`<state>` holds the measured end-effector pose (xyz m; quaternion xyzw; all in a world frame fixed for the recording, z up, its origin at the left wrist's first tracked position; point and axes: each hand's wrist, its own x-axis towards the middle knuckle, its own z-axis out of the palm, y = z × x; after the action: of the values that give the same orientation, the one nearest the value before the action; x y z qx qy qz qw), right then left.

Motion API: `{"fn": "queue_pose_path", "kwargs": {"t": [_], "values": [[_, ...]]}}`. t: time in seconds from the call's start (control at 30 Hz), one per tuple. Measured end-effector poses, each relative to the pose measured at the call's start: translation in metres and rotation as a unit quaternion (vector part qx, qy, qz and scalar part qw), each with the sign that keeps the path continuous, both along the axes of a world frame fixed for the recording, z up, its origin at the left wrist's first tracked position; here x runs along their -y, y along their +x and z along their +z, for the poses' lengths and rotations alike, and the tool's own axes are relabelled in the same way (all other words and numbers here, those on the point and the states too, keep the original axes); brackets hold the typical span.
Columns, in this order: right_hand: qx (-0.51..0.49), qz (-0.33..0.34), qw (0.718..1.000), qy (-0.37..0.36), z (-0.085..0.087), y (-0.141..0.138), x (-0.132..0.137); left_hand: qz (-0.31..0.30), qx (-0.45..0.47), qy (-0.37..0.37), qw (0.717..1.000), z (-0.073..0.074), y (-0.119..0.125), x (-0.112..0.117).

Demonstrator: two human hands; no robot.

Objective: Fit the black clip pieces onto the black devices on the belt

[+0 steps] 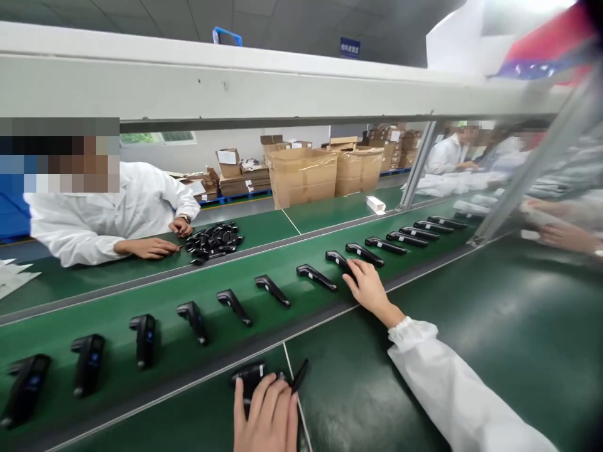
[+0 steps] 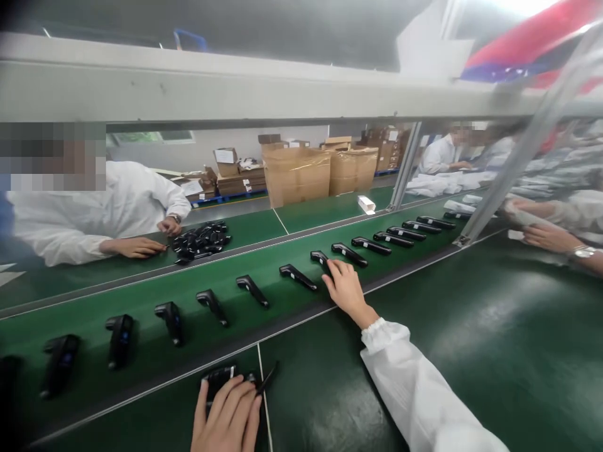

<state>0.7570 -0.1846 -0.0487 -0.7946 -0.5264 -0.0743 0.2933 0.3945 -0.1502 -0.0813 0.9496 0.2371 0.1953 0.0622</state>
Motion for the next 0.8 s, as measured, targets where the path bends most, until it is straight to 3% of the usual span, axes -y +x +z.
{"fn": "queue_pose_path", "kwargs": {"t": [0.03, 0.1, 0.13, 0.2, 0.27, 0.37, 0.47, 0.6, 0.7, 0.8], "values": [[-0.029, 0.09, 0.995, 0.016, 0.009, -0.017, 0.011, 0.016, 0.014, -0.026, 0.999, 0.008, 0.004, 0.002], [-0.106, 0.311, 0.944, -0.03, 0.03, -0.054, 0.034, 0.033, 0.051, -0.068, 0.996, 0.027, 0.018, 0.008], [-0.133, 0.384, 0.912, -0.06, 0.04, -0.072, 0.043, 0.022, 0.065, -0.083, 0.994, 0.036, 0.028, 0.012], [-0.166, 0.443, 0.876, -0.098, 0.058, -0.097, 0.054, -0.01, 0.077, -0.102, 0.992, 0.054, 0.045, 0.015], [-0.169, 0.426, 0.881, -0.117, 0.066, -0.1, 0.052, -0.022, 0.057, -0.097, 0.993, 0.066, 0.053, 0.009], [-0.164, 0.309, 0.933, -0.084, 0.061, -0.06, 0.031, -0.012, -0.04, -0.059, 0.997, 0.065, 0.04, -0.015], [-0.134, 0.181, 0.974, -0.036, 0.039, -0.001, 0.003, 0.003, -0.133, -0.045, 0.99, 0.047, 0.017, -0.041], [-0.101, 0.126, 0.982, -0.1, 0.003, 0.04, -0.024, 0.006, -0.114, -0.066, 0.991, 0.038, 0.01, -0.053], [-0.04, 0.076, 0.989, -0.12, -0.016, 0.044, -0.038, 0.026, -0.061, -0.163, 0.984, 0.051, 0.019, -0.053], [-0.017, 0.044, 0.992, -0.116, -0.018, 0.041, -0.048, 0.068, 0.019, -0.336, 0.939, 0.067, 0.028, -0.053]]}}
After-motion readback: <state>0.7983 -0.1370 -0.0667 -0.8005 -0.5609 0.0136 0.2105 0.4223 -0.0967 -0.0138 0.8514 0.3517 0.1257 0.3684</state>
